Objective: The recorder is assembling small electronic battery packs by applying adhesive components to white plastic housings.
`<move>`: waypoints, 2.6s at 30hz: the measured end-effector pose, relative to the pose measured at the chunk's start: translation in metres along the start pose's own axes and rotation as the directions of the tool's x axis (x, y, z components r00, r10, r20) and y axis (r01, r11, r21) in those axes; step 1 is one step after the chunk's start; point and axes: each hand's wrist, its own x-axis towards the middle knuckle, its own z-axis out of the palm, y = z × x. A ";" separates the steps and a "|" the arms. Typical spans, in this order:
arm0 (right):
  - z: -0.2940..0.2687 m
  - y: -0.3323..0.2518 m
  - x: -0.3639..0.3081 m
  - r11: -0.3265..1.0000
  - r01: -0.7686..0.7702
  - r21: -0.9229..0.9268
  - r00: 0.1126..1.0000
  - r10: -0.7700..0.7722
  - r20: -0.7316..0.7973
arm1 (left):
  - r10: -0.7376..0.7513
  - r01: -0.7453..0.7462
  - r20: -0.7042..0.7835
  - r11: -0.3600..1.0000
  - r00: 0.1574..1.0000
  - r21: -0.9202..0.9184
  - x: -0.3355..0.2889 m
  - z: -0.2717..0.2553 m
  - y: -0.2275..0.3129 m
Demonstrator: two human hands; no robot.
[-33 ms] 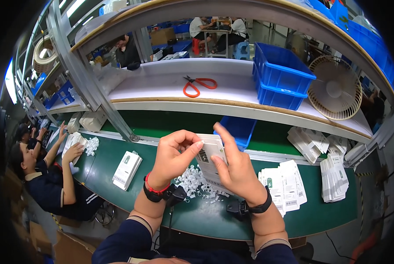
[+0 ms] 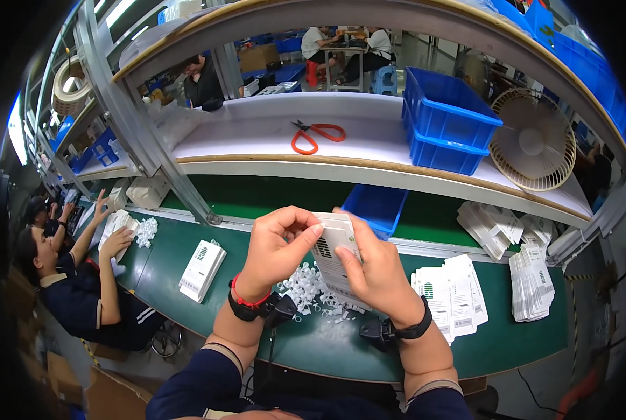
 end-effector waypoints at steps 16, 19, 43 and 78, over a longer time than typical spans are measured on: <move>0.003 -0.002 -0.001 0.996 0.057 -0.072 0.998 -0.059 -0.022 | -0.043 0.046 0.033 0.994 0.999 -0.095 0.003 0.001 -0.007; 0.006 -0.010 -0.001 0.997 0.041 -0.072 0.999 -0.041 0.007 | -0.073 0.078 0.033 0.985 0.997 -0.155 0.001 -0.001 -0.009; -0.010 -0.035 -0.005 0.994 0.108 -0.002 0.994 -0.108 -0.002 | 0.228 -0.228 -0.154 0.973 0.961 0.016 -0.008 0.024 0.005; -0.031 0.007 -0.003 0.738 -0.159 0.656 0.987 0.136 0.086 | -0.009 0.118 0.337 0.945 0.941 -0.305 -0.010 0.008 0.006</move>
